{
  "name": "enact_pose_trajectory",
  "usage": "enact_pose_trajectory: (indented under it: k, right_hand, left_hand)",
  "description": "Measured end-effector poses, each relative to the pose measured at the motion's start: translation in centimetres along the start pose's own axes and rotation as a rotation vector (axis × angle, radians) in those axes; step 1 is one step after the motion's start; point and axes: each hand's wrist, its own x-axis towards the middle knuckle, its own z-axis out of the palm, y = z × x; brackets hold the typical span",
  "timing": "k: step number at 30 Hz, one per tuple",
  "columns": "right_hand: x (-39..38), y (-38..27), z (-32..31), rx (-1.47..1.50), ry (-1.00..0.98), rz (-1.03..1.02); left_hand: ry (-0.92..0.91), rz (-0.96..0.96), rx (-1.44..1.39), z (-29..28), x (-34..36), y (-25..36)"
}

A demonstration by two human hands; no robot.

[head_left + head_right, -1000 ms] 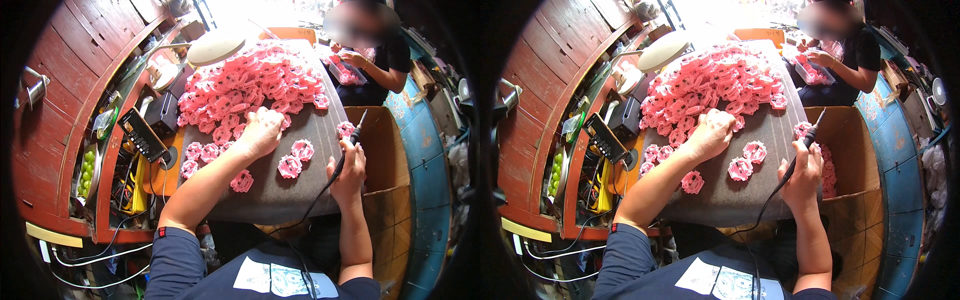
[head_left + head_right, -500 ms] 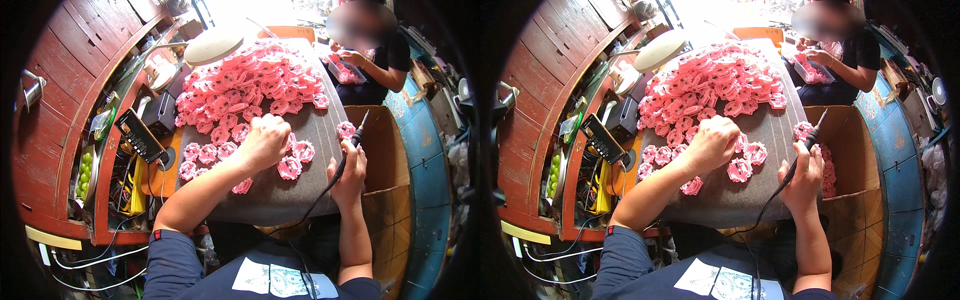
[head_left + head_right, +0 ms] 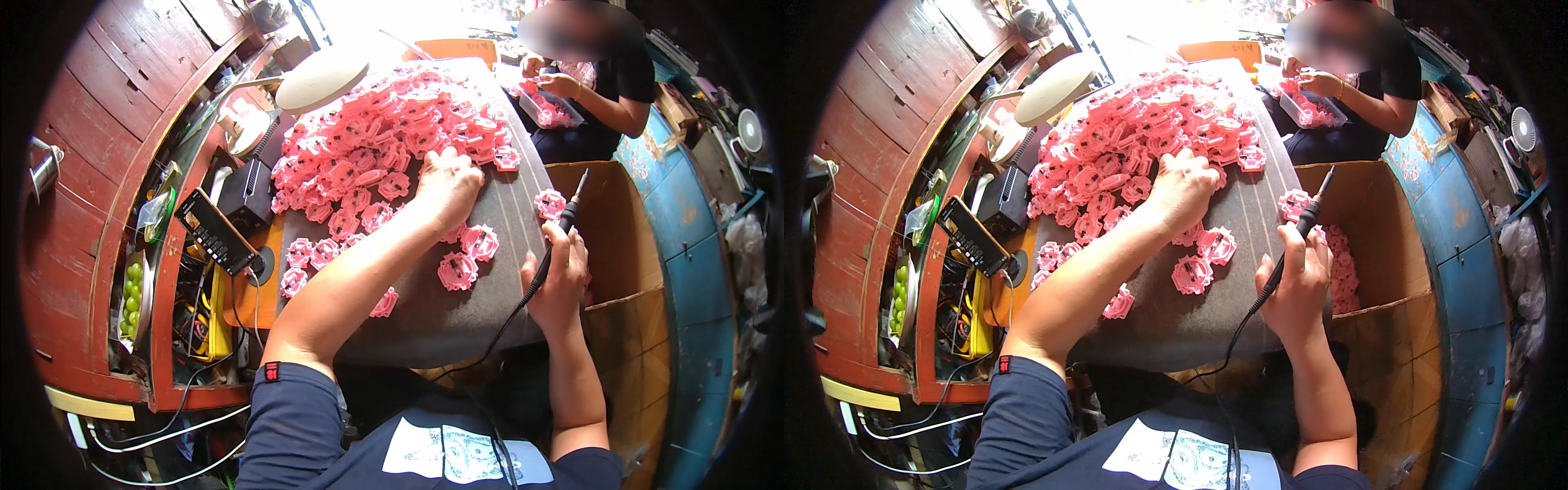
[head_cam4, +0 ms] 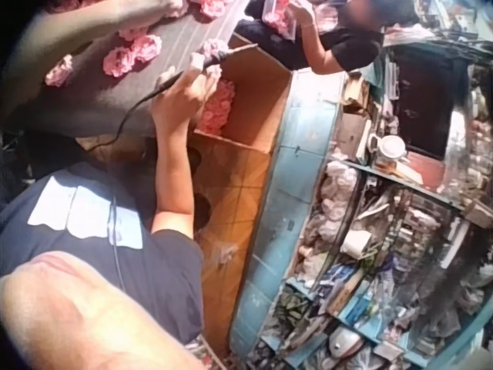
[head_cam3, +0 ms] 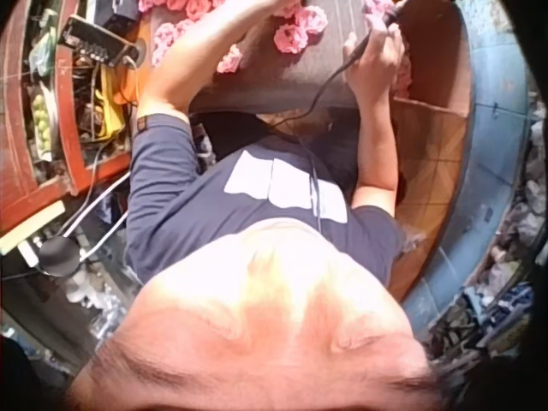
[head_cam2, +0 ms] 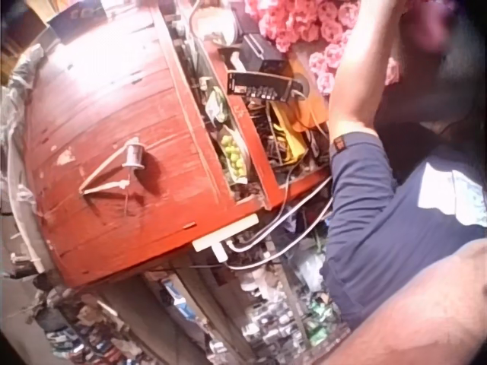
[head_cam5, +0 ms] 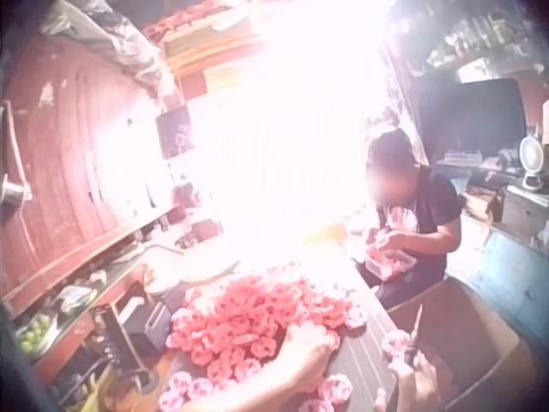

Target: The person uses a soldering iron to attach small components to pink plastic pieces on a workbench. They pick up each piece, apply solder, and place the finished items aside. Another person works nearby on similar items.

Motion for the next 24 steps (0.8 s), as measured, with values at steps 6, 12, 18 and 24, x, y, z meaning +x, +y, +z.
enact_pose_trajectory:
  k: [6,12,18,24]
  right_hand:
    - [0.2,-0.2,0.0,0.023,-0.005,0.010]
    - [-0.6,0.3,0.1,0.000,0.002,0.012]
    - [-0.5,0.3,0.0,0.019,-0.008,0.024]
    - [-0.4,0.1,0.1,0.012,-0.003,0.035]
  left_hand:
    - [-0.118,0.126,-0.121,-3.1,-3.4,1.5]
    - [-0.136,0.107,-0.214,-4.6,-6.3,3.3]
    - [-0.019,-0.152,-0.055,-3.7,-7.1,-2.1]
    - [-0.036,-0.218,-0.030,-1.8,-8.1,-4.4]
